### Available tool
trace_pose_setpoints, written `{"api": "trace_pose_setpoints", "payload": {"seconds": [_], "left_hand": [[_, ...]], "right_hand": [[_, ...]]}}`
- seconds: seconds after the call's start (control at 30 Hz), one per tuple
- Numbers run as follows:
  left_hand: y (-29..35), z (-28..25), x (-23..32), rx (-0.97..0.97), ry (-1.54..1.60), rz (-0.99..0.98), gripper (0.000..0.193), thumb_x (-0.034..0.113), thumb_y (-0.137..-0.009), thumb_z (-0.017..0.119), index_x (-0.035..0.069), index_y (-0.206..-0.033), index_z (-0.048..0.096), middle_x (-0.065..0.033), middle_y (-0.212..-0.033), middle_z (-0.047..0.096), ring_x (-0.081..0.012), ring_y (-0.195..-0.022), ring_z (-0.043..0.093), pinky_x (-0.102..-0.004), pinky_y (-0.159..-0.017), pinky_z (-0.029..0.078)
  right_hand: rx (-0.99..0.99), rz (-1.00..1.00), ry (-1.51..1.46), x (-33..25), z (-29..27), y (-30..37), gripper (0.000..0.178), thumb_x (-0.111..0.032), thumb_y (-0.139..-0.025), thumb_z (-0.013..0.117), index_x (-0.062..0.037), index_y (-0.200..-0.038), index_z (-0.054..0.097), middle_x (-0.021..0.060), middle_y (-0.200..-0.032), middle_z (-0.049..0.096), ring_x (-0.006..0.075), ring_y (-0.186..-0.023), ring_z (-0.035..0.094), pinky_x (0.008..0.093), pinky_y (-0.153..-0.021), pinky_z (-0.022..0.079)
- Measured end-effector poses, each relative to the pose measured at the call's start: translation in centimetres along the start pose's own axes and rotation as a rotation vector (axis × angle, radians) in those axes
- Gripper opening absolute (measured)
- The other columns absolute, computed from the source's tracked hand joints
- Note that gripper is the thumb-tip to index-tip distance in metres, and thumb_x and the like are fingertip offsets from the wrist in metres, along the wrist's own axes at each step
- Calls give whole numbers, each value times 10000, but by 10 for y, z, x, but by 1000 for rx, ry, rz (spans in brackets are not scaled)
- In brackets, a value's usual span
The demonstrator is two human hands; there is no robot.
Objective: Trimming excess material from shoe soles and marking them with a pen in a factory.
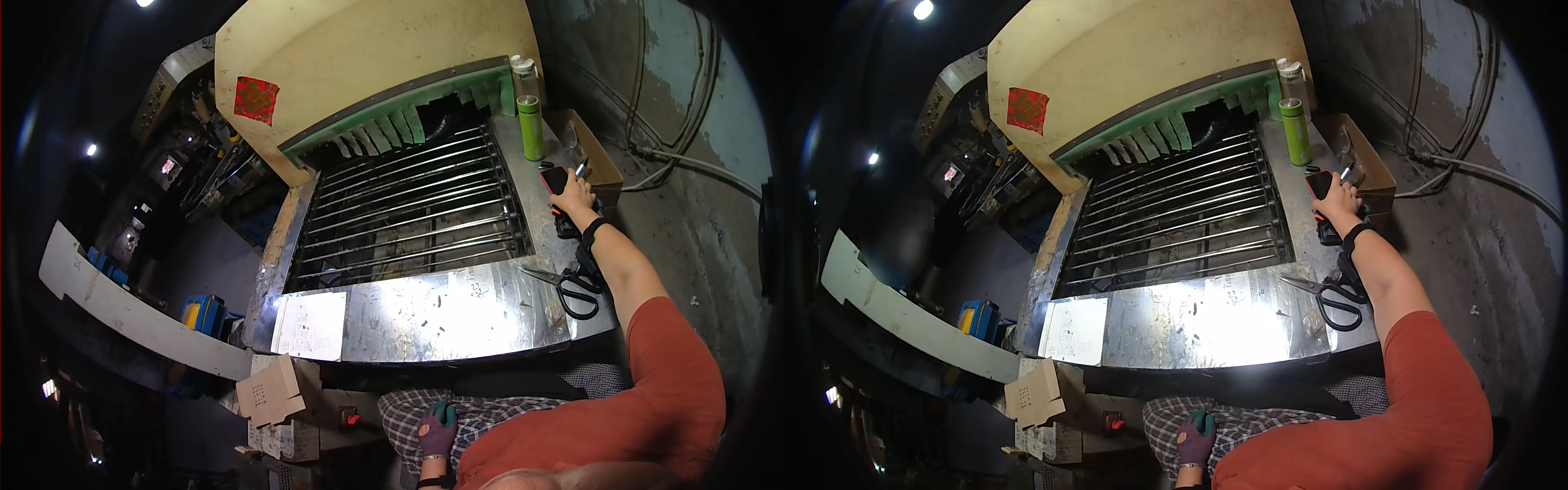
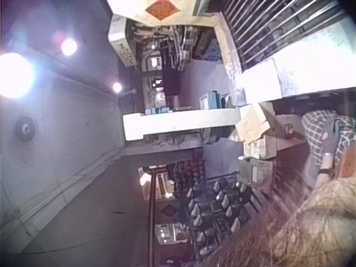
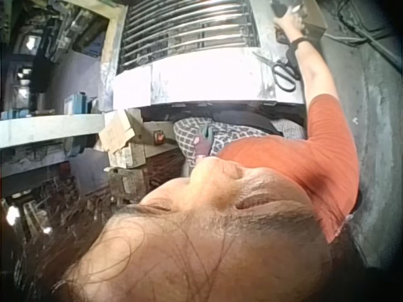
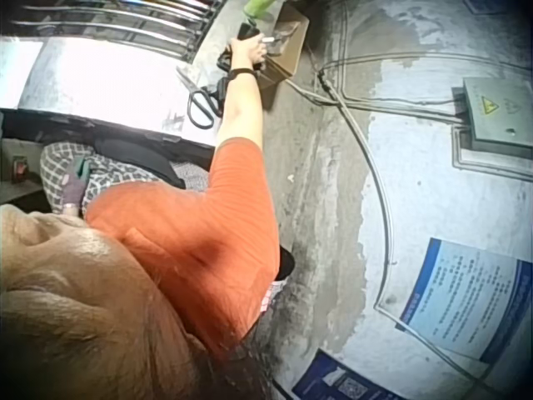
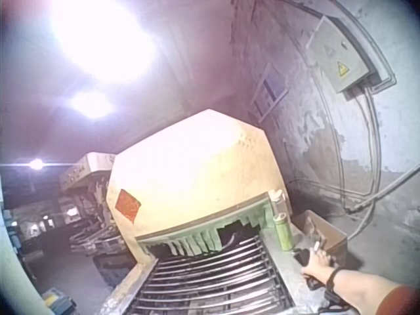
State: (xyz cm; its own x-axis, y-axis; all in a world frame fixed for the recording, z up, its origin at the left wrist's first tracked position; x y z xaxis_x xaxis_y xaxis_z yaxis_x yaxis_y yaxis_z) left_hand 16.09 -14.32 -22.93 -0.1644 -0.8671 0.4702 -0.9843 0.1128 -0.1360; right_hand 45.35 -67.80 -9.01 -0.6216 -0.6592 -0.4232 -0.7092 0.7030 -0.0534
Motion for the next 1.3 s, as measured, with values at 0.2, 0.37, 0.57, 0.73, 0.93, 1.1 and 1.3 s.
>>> {"api": "trace_pose_setpoints", "payload": {"seconds": [0.2,0.37,0.57,0.73,0.93,1.1,1.3], "left_hand": [[2,3,-4,-6,14,-29,345,296,-899,613,44,-1128,668,-185,-1070,676,-373,-999,632,-439,-868,505],[1,2,-1,-24,8,-40,349,300,-897,617,34,-1117,669,-185,-1072,677,-370,-996,633,-438,-866,507],[3,6,-7,-19,-2,-35,347,300,-895,620,30,-1107,672,-187,-1078,677,-368,-998,636,-432,-868,509],[2,3,-3,-41,-10,-49,349,304,-897,617,28,-1104,673,-185,-1079,679,-363,-996,639,-427,-865,512],[3,7,-6,-27,-7,-40,338,300,-899,614,38,-1104,675,-184,-1071,683,-367,-987,643,-429,-853,516],[3,3,-5,2,11,-40,339,293,-883,638,40,-1105,679,-192,-1049,680,-381,-984,634,-443,-848,505],[-1,0,3,-4,6,-23,328,283,-889,632,41,-1106,680,-194,-1051,679,-385,-968,633,-447,-837,506]], "right_hand": [[2,-28,23,-2,-4,-1,967,-389,-635,802,-193,-1455,329,162,-1359,503,363,-1296,449,520,-1030,388],[-7,-22,36,-2,-4,-1,984,-384,-636,788,-202,-1482,319,152,-1378,492,352,-1306,440,511,-1034,387],[-10,-20,31,-4,-5,0,983,-379,-635,789,-197,-1481,322,156,-1373,491,356,-1302,441,512,-1027,392],[-8,-8,32,-1,-6,2,963,-380,-644,789,-189,-1465,323,162,-1350,500,357,-1294,452,509,-1023,397],[-52,-20,80,5,-10,6,1010,-447,-660,803,-170,-1480,284,168,-1359,490,360,-1286,465,522,-1015,401],[47,-161,-87,25,-13,-2,1026,-469,-691,782,-168,-1509,240,202,-1304,542,383,-1242,510,544,-1003,403],[180,-304,-285,70,-22,-7,799,-182,-755,718,-191,-1452,327,126,-1181,625,370,-1177,553,462,-975,442]]}}
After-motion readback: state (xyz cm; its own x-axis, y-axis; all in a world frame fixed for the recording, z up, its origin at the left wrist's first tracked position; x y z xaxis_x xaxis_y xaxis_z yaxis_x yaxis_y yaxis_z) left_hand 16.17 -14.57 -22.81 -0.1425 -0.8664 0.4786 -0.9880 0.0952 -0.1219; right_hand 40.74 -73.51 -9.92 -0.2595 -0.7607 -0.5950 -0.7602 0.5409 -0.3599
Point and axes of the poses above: each hand's wrist, its own y-axis away from the middle knuckle, its own z-axis out of the palm, x = y × z, the point moved 7 cm from there along -y, towards the middle knuckle
